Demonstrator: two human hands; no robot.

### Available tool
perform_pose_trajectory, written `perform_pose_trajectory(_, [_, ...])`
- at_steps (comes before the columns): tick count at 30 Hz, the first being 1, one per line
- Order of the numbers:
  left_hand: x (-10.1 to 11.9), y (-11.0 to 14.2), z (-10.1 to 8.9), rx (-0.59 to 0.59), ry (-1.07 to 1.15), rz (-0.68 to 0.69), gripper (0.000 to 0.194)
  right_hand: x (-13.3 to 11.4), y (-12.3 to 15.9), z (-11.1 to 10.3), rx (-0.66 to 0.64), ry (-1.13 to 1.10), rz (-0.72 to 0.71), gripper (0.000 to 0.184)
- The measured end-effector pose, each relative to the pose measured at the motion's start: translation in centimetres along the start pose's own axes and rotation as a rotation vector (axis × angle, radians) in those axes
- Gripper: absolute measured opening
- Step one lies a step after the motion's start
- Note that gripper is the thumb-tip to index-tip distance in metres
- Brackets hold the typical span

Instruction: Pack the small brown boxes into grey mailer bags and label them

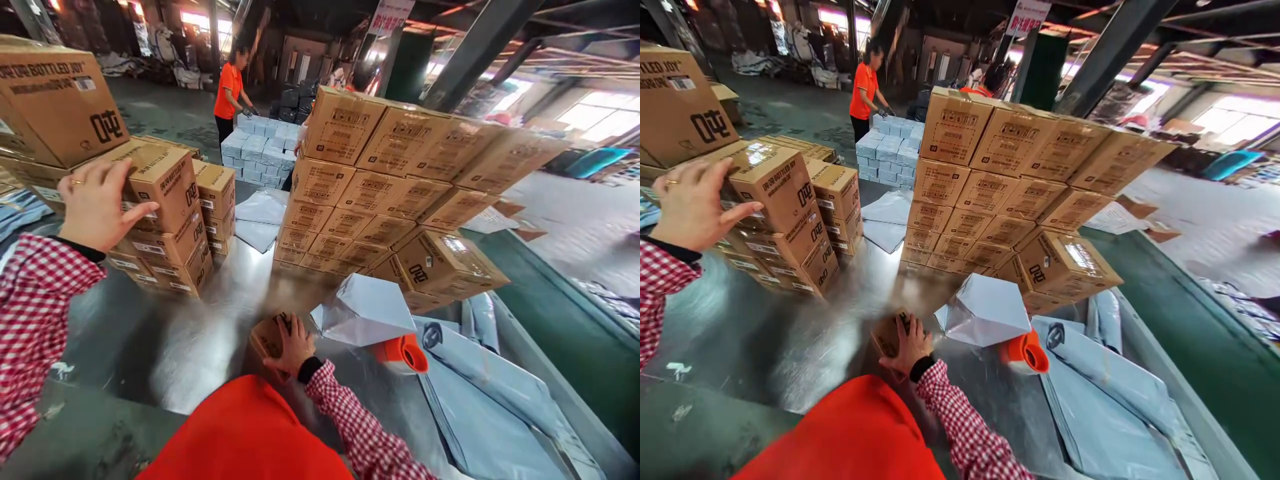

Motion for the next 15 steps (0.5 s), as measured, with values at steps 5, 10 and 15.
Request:
perform_pose_trajectory(5, [0.6, 0.2, 0.0, 0.013, 0.028, 0.041, 0.093, 0.8, 1.9, -0.2, -0.052, 0.143, -0.298, 0.124])
perform_pose_trajectory(10, [1.3, 1.0, 0.2, 0.005, 0.065, 0.092, 0.086, 3.9, 2.9, -0.7, -0.249, 0.244, -0.293, 0.129])
perform_pose_trajectory(15, [1.7, 1.2, 0.1, -0.008, 0.029, 0.173, 0.077, 4.3, 3.4, -0.9, -0.234, 0.282, -0.263, 0.131])
Point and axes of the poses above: each hand's wrist, its own y-axis away from the middle knuckle, its own z-axis out of the palm, x = y × z, the point moved 9 cm from there along -y, towards the middle knuckle, and after that the axes turned 13 degrees about x, right-handed, at the moved point
